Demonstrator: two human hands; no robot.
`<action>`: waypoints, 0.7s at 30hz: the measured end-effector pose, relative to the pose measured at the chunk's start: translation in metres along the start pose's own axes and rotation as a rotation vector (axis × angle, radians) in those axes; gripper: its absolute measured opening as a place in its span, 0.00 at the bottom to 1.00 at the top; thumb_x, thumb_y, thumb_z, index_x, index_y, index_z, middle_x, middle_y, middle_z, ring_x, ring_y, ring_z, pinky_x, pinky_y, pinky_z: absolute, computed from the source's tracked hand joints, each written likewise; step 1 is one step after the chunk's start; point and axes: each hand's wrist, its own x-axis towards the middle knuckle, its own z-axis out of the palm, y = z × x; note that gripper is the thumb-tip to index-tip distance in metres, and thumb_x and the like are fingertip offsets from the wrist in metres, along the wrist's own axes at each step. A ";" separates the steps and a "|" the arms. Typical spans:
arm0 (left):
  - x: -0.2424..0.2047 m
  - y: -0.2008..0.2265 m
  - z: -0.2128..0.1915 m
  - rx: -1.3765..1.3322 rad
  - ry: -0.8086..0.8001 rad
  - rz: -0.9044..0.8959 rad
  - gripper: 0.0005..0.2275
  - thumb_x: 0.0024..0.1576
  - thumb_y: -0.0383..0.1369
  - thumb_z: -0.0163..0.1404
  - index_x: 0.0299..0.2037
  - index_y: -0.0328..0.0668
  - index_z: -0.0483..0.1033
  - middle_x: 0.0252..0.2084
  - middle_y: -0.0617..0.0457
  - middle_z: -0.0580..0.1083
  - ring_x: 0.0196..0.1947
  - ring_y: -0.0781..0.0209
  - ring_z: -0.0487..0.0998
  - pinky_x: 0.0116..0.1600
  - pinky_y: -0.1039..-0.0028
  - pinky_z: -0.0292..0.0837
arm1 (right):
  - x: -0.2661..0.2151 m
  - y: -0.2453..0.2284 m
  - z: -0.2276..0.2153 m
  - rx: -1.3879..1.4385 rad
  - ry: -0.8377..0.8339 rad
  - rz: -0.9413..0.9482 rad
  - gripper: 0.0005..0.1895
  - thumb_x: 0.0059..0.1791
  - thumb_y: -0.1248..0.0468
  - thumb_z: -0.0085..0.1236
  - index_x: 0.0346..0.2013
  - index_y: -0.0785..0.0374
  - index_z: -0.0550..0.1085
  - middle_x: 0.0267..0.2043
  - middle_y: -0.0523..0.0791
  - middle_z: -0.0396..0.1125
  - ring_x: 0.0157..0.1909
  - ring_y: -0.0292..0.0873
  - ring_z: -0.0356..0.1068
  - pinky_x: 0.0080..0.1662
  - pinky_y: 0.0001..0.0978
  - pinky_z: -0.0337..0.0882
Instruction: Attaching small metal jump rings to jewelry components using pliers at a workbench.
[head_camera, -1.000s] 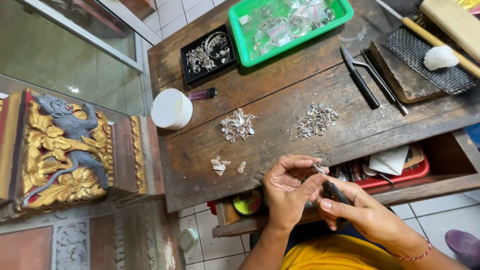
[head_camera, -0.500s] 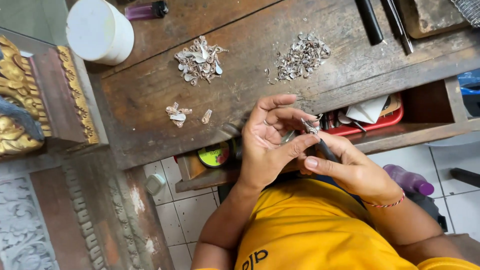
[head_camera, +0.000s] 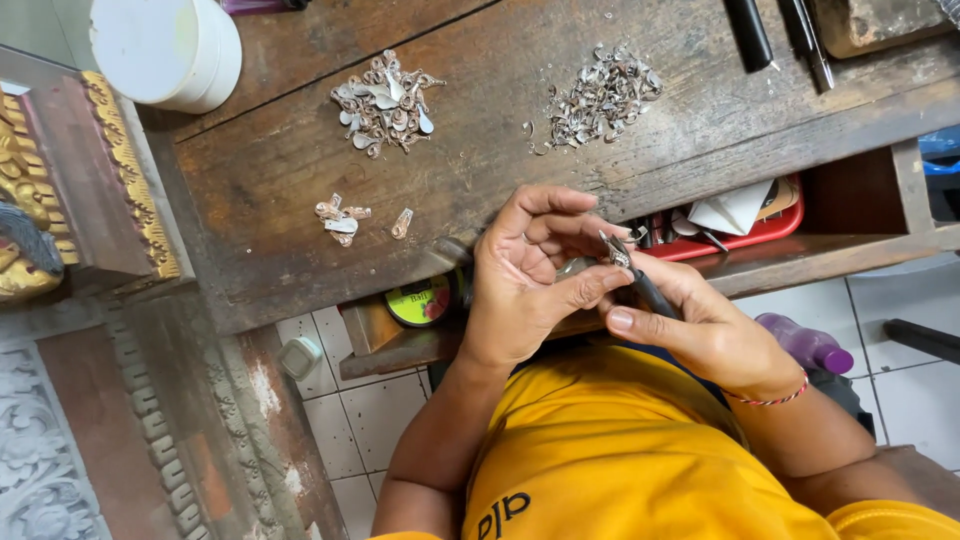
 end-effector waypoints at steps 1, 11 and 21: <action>0.000 0.001 -0.001 -0.001 0.002 -0.002 0.26 0.48 0.19 0.67 0.57 0.31 0.69 0.44 0.40 0.80 0.43 0.59 0.84 0.45 0.75 0.84 | 0.000 -0.001 0.003 0.001 0.000 0.002 0.11 0.49 0.72 0.56 0.45 0.73 0.78 0.31 0.46 0.68 0.35 0.36 0.64 0.42 0.30 0.71; 0.001 0.001 -0.007 -0.085 -0.043 -0.065 0.25 0.49 0.16 0.65 0.56 0.29 0.68 0.45 0.38 0.80 0.42 0.56 0.84 0.32 0.72 0.86 | -0.006 0.008 0.007 0.068 0.066 0.009 0.08 0.46 0.76 0.58 0.39 0.72 0.78 0.28 0.44 0.65 0.31 0.33 0.62 0.35 0.23 0.66; 0.002 0.002 -0.004 0.049 -0.017 0.015 0.25 0.52 0.20 0.65 0.57 0.32 0.65 0.48 0.38 0.79 0.45 0.56 0.85 0.46 0.75 0.86 | -0.006 0.021 0.002 0.170 0.121 0.044 0.07 0.43 0.78 0.57 0.36 0.72 0.75 0.22 0.43 0.62 0.24 0.29 0.55 0.26 0.18 0.58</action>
